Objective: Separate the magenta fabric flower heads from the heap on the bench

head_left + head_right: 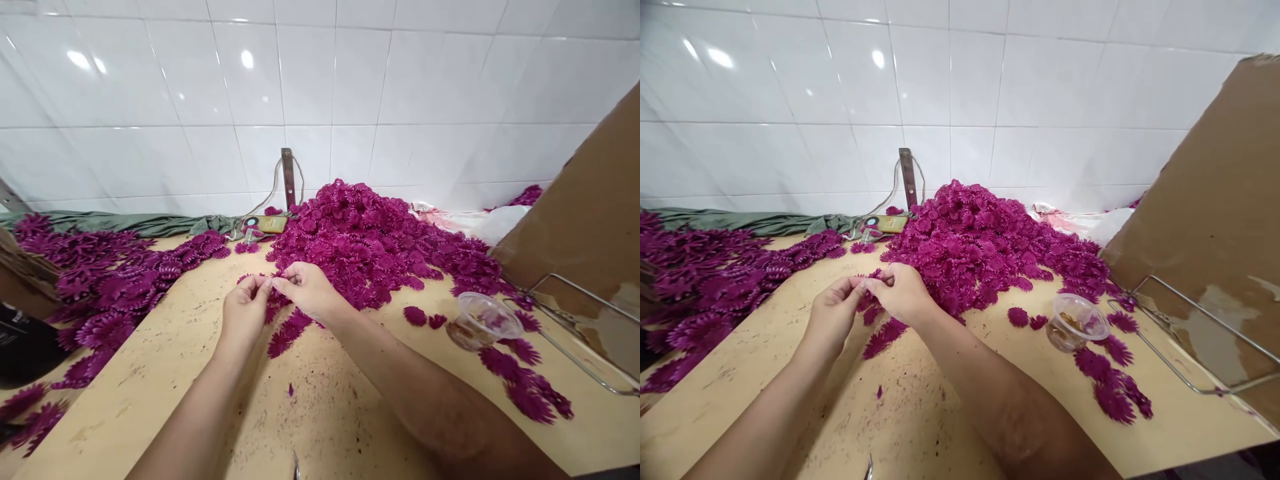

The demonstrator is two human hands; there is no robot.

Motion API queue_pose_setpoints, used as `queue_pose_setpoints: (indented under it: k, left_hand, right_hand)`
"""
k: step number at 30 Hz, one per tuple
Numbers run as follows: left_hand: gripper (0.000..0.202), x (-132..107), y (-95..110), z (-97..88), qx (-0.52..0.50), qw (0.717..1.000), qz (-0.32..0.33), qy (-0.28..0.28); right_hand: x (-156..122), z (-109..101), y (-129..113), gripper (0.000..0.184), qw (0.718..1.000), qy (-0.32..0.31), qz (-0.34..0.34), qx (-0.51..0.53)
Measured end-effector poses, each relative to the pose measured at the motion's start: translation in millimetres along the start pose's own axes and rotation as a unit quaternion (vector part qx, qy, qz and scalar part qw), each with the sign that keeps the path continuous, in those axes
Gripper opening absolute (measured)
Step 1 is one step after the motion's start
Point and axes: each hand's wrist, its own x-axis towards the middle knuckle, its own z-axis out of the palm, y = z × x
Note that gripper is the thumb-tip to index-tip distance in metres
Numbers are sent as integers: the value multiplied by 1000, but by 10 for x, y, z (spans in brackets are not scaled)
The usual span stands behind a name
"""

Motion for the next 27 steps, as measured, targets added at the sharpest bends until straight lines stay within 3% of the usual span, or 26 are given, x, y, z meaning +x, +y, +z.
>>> queue_pose_setpoints:
  k: [5,11,16,18,23,27]
  left_hand:
    - [18,29,7,35,0,1000,-8,20]
    - [26,-16,93,-14,-4,997,81,-8]
    - [37,-68,135,15,-49,995,-4,-81]
    - [37,-74,137,37,-65,994,-24,-80]
    - [26,-7,116,29,-126,990,-65,2]
    - [13,152,103,-135,-164,968,-139,127]
  right_hand:
    - [-13,-22,-31,20,1000,-1,15,-8]
    - [-12,-105,-26,37,999,-7,23,25]
    - [43,-117,78,48,994,11,44,100]
    - [47,-97,81,47,990,13,55,132]
    - [-26,-14,-10,42,988,-27,48,144]
    - [-111,-23,-128,31,990,-87,36,103]
